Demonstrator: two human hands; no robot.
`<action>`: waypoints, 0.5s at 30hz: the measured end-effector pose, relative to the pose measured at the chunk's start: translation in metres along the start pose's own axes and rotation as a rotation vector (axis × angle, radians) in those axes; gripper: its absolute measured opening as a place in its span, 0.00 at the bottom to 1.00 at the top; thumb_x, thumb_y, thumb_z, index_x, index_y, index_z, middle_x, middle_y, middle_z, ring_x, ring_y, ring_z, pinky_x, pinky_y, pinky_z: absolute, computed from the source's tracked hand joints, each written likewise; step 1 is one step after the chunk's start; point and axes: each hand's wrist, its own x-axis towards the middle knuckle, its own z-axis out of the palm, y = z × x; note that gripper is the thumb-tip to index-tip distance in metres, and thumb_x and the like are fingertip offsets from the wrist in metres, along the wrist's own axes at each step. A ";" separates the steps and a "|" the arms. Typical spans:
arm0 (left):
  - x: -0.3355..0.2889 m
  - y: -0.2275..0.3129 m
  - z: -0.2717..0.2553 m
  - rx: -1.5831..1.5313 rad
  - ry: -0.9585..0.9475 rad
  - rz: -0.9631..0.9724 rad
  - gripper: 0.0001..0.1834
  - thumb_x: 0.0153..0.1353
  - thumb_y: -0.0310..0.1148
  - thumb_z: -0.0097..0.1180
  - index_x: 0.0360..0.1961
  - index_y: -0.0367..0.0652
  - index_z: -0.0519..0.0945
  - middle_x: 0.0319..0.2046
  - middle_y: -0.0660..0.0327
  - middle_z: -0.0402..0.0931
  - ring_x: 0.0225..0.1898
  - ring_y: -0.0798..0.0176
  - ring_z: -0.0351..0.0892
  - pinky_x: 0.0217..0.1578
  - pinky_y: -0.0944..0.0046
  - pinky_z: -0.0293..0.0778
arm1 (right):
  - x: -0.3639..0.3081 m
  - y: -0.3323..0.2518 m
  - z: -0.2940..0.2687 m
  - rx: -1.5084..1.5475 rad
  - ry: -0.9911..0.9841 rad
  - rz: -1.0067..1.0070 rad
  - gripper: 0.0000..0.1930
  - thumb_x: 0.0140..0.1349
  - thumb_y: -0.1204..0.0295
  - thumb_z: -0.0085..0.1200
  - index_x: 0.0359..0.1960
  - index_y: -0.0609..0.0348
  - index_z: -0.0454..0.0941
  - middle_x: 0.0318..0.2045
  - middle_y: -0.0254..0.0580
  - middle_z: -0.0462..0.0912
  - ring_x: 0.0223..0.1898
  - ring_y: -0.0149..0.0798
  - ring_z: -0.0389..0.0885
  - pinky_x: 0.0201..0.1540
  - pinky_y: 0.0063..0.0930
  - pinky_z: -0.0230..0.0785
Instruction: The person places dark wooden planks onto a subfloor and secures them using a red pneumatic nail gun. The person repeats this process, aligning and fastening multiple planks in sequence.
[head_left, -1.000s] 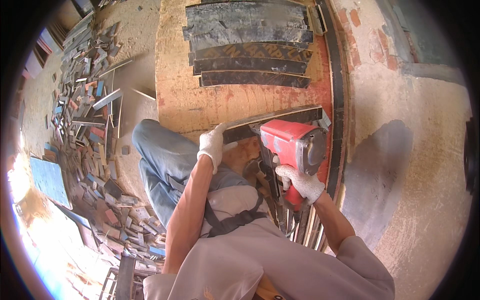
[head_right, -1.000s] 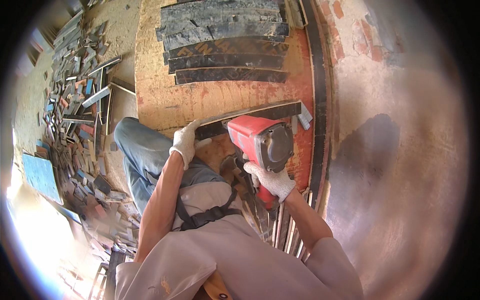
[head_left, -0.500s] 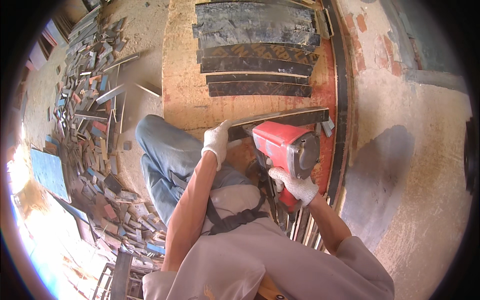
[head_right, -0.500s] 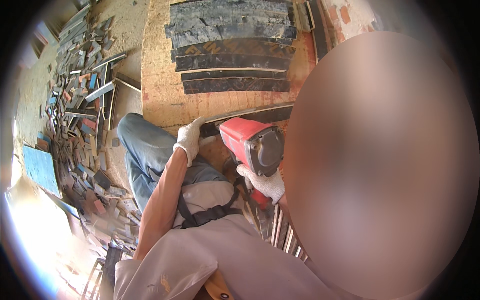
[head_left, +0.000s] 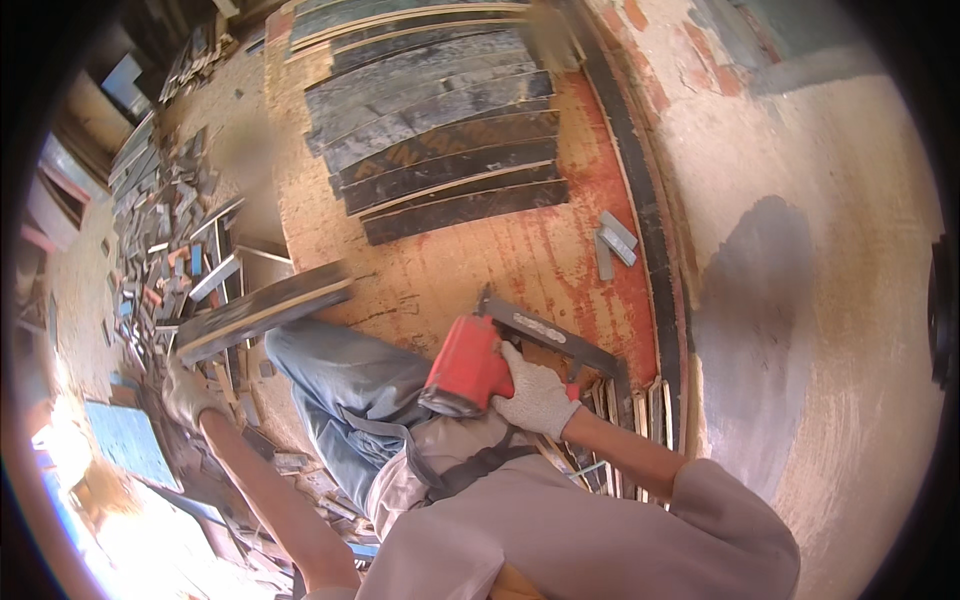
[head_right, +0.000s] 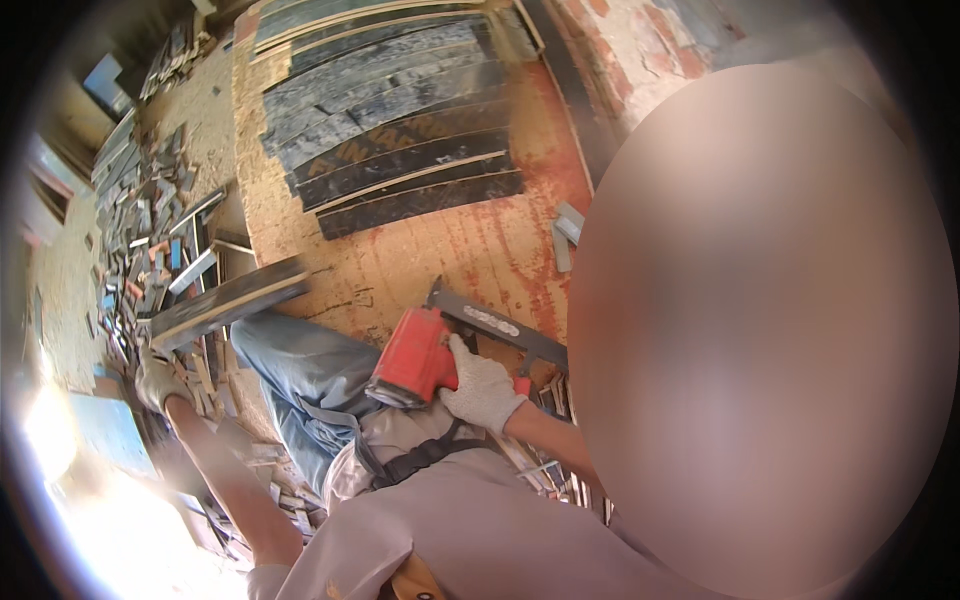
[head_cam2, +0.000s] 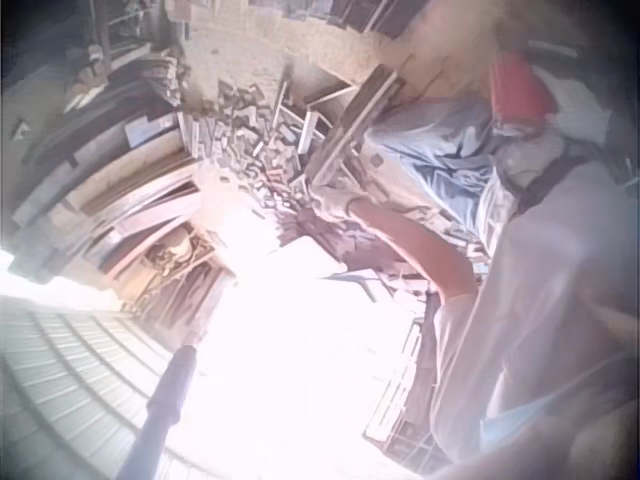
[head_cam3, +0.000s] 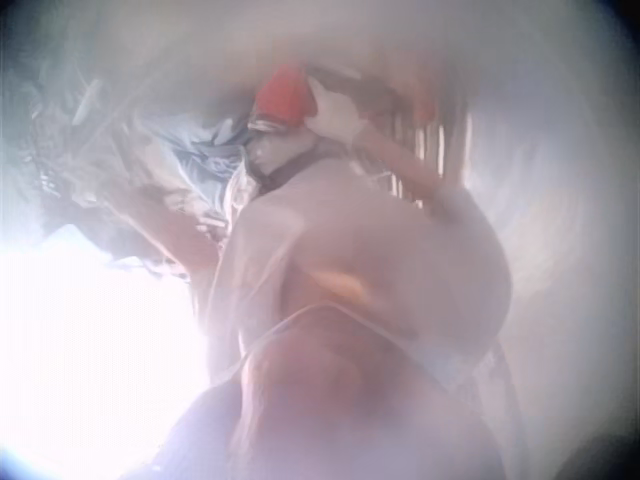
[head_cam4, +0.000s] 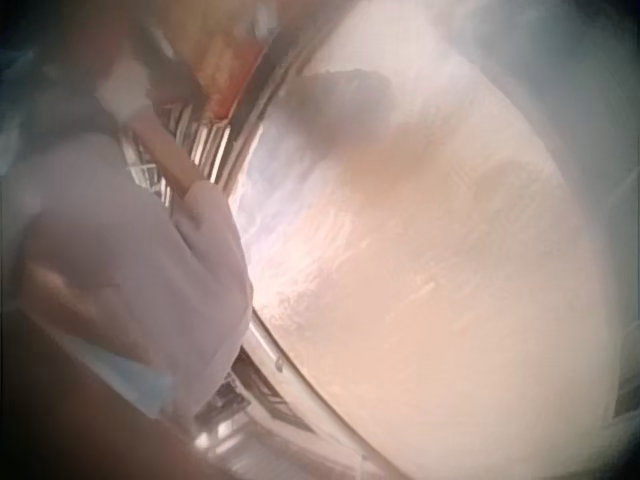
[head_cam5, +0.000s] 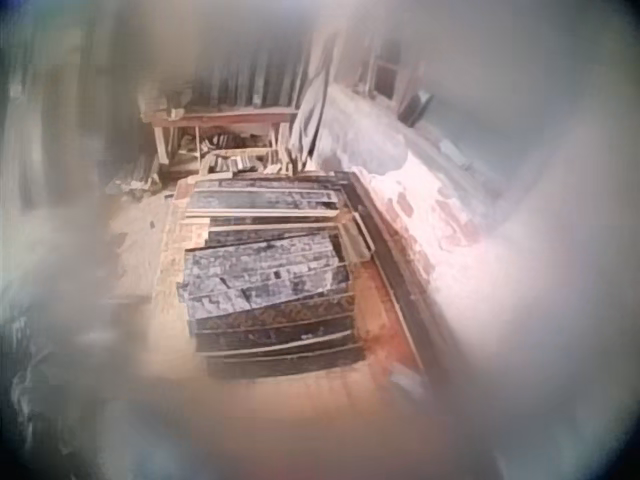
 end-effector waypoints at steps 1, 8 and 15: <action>-0.064 0.042 0.015 0.207 0.328 0.038 0.24 0.72 0.36 0.60 0.63 0.32 0.79 0.54 0.50 0.84 0.52 0.57 0.86 0.55 0.60 0.81 | 0.004 0.005 -0.005 0.001 0.024 -0.061 0.32 0.60 0.59 0.60 0.66 0.56 0.72 0.42 0.59 0.87 0.43 0.66 0.86 0.50 0.54 0.78; -0.149 -0.031 0.162 0.439 -0.482 0.619 0.34 0.60 0.35 0.70 0.68 0.41 0.77 0.65 0.46 0.78 0.64 0.52 0.80 0.61 0.56 0.78 | 0.181 0.076 -0.130 -0.238 0.762 -0.116 0.39 0.60 0.63 0.66 0.72 0.65 0.65 0.55 0.62 0.83 0.57 0.59 0.82 0.61 0.49 0.75; -0.157 -0.063 0.236 0.449 -0.511 0.612 0.44 0.48 0.36 0.73 0.69 0.36 0.74 0.57 0.42 0.80 0.61 0.42 0.76 0.65 0.51 0.71 | 0.250 0.066 -0.095 -0.027 0.592 0.176 0.49 0.53 0.65 0.72 0.76 0.62 0.60 0.65 0.66 0.75 0.64 0.63 0.76 0.66 0.50 0.71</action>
